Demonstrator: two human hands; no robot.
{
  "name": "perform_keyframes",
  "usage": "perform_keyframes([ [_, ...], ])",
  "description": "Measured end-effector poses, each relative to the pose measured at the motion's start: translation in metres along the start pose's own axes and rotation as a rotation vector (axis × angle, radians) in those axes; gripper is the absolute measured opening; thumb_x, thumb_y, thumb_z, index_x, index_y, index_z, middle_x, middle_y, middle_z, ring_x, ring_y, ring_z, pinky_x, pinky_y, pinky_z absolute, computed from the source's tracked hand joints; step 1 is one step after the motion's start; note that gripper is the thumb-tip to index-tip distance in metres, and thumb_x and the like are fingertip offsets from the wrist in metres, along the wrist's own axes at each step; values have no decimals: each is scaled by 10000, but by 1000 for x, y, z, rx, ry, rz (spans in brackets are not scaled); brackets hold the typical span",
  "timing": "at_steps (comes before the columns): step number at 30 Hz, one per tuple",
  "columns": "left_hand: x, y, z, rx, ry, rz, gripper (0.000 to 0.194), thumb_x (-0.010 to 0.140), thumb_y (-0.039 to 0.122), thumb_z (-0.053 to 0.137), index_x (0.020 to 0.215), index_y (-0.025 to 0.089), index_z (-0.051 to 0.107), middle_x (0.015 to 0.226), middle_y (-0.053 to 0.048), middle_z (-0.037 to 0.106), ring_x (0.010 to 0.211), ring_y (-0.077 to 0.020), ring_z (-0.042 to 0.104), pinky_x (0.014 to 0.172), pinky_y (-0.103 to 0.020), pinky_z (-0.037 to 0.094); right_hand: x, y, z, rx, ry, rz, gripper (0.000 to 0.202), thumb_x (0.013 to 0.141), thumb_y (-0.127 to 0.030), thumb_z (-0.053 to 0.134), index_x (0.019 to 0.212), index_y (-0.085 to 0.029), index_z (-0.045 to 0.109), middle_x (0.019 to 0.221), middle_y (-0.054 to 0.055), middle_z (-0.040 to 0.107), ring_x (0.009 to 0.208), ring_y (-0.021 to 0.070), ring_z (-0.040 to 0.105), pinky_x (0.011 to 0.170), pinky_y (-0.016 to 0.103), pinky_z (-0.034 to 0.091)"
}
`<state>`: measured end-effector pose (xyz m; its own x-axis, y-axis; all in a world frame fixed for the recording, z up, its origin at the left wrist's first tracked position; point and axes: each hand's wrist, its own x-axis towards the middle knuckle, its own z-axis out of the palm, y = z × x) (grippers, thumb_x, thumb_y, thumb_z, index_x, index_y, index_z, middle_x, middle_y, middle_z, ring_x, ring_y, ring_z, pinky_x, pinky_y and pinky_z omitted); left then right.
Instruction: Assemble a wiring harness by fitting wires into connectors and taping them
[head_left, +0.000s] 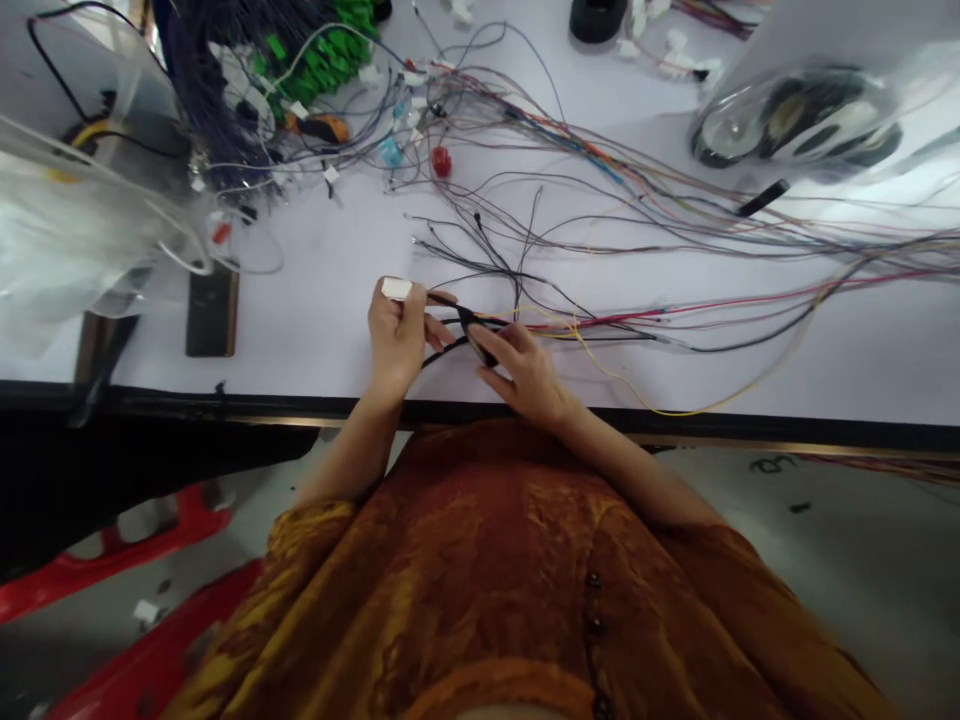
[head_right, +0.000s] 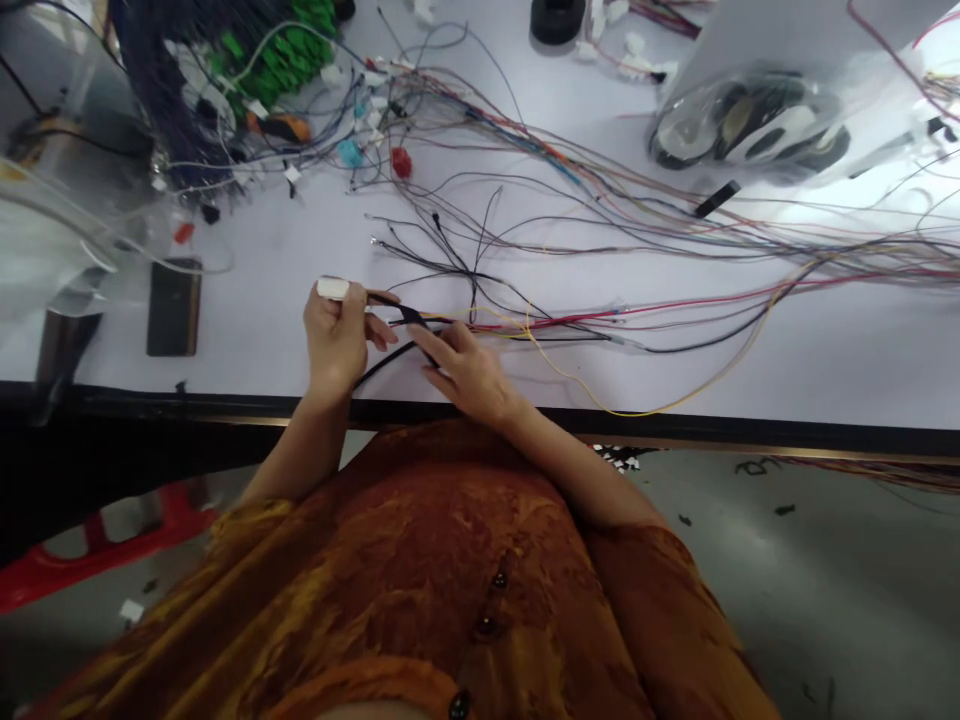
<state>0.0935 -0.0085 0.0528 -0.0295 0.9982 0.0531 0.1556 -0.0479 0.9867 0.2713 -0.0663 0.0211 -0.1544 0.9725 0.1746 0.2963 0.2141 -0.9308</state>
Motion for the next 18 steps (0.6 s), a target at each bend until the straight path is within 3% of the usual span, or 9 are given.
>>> perform_keyframes([
  [2,-1,7,0,5,-49,30,399,948,604,579,933,225,453,812,-20,738,566,-112,685,514,-220,524,0,-4,4,59,63,22,411,898,-429,611,1261,-240,561,1111,100,588,852,186,605,747,348,567],
  [6,-10,18,-3,135,-157,175,360,936,554,637,925,228,485,827,-32,744,793,-162,743,744,-300,607,44,-4,5,445,210,419,418,915,-425,581,1276,-260,451,906,7,564,557,88,473,444,217,388],
  [9,-11,10,-6,58,-91,135,344,946,548,622,929,235,482,809,-21,733,772,-164,742,739,-316,618,62,7,-8,644,185,584,333,911,-404,557,1202,-265,472,783,-50,470,455,48,346,377,187,237],
  [12,-2,-9,-6,-87,-74,32,354,917,557,654,980,234,522,872,-31,731,765,-157,744,691,-289,618,52,22,-23,633,181,515,363,903,-469,581,1207,-286,505,817,-43,468,471,37,359,388,183,223],
  [15,9,-25,3,-109,-241,8,423,821,515,776,1096,236,616,1004,-54,728,832,-153,738,664,-248,599,39,30,-30,546,158,465,395,916,-544,553,1215,-289,512,898,-11,516,529,54,424,414,193,285],
  [18,17,-30,18,-28,-297,29,354,845,504,751,1020,199,707,835,-39,714,641,-96,658,550,-197,523,28,30,-30,431,159,424,433,955,-548,490,1306,-295,471,939,16,556,593,92,487,465,215,388],
])
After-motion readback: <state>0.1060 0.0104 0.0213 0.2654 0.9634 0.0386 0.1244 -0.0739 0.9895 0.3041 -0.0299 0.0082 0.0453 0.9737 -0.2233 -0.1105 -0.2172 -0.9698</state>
